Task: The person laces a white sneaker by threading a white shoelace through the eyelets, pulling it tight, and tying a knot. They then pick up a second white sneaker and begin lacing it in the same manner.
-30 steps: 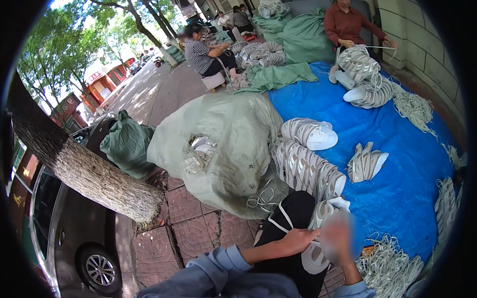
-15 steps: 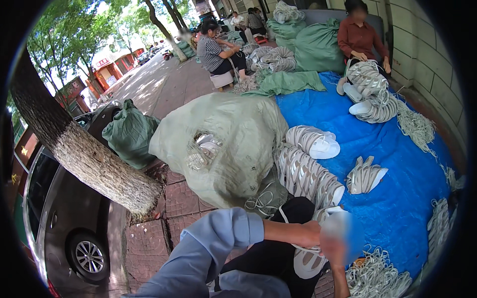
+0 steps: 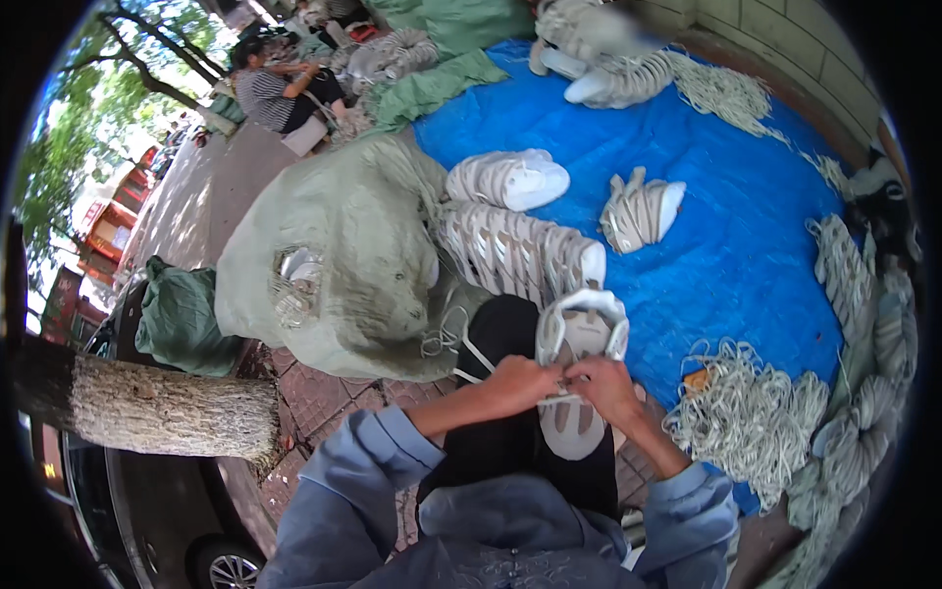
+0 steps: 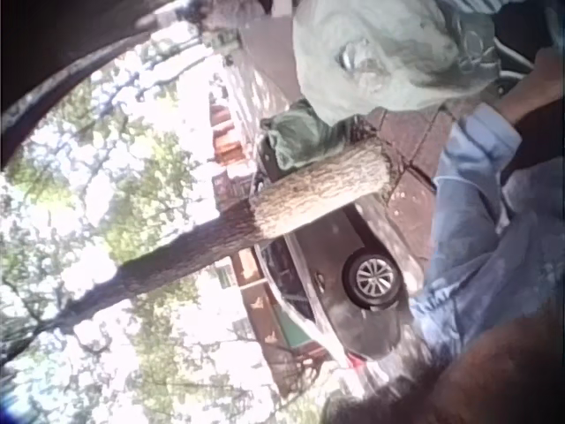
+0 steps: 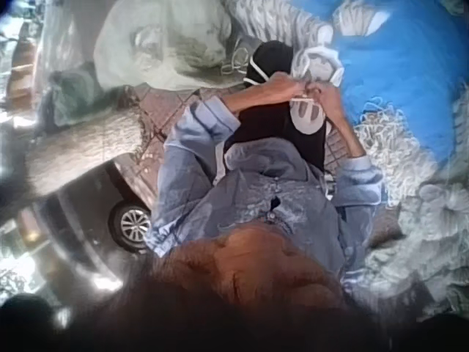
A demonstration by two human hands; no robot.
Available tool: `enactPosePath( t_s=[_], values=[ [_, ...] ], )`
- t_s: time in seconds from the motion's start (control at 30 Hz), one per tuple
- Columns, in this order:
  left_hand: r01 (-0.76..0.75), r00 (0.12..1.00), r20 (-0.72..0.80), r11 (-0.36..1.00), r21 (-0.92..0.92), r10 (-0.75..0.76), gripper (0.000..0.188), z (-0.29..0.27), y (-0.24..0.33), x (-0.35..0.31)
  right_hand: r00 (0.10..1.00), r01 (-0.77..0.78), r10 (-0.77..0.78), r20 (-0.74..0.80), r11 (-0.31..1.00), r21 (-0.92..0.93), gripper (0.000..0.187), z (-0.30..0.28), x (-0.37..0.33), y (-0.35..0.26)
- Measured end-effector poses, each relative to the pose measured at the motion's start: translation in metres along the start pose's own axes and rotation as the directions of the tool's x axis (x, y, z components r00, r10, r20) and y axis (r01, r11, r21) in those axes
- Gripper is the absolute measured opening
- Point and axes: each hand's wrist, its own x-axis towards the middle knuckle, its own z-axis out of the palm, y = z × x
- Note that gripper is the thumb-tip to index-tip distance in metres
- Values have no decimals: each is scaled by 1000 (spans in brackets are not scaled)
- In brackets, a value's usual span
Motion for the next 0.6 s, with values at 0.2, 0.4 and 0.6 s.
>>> enactPosePath(
  t_s=[0.2,0.4,0.6],
  values=[
    [76,828,544,989,129,-135,24,-22,8,46,987,-77,126,-99,915,396,15,5,-24,8],
    [389,662,708,920,-44,-246,23,-34,11,51,969,61,46,-241,907,416,12,16,-33,8],
    [-115,988,125,973,200,91,8,-21,24,29,958,-84,225,-180,815,573,15,26,-32,18]
  ],
)
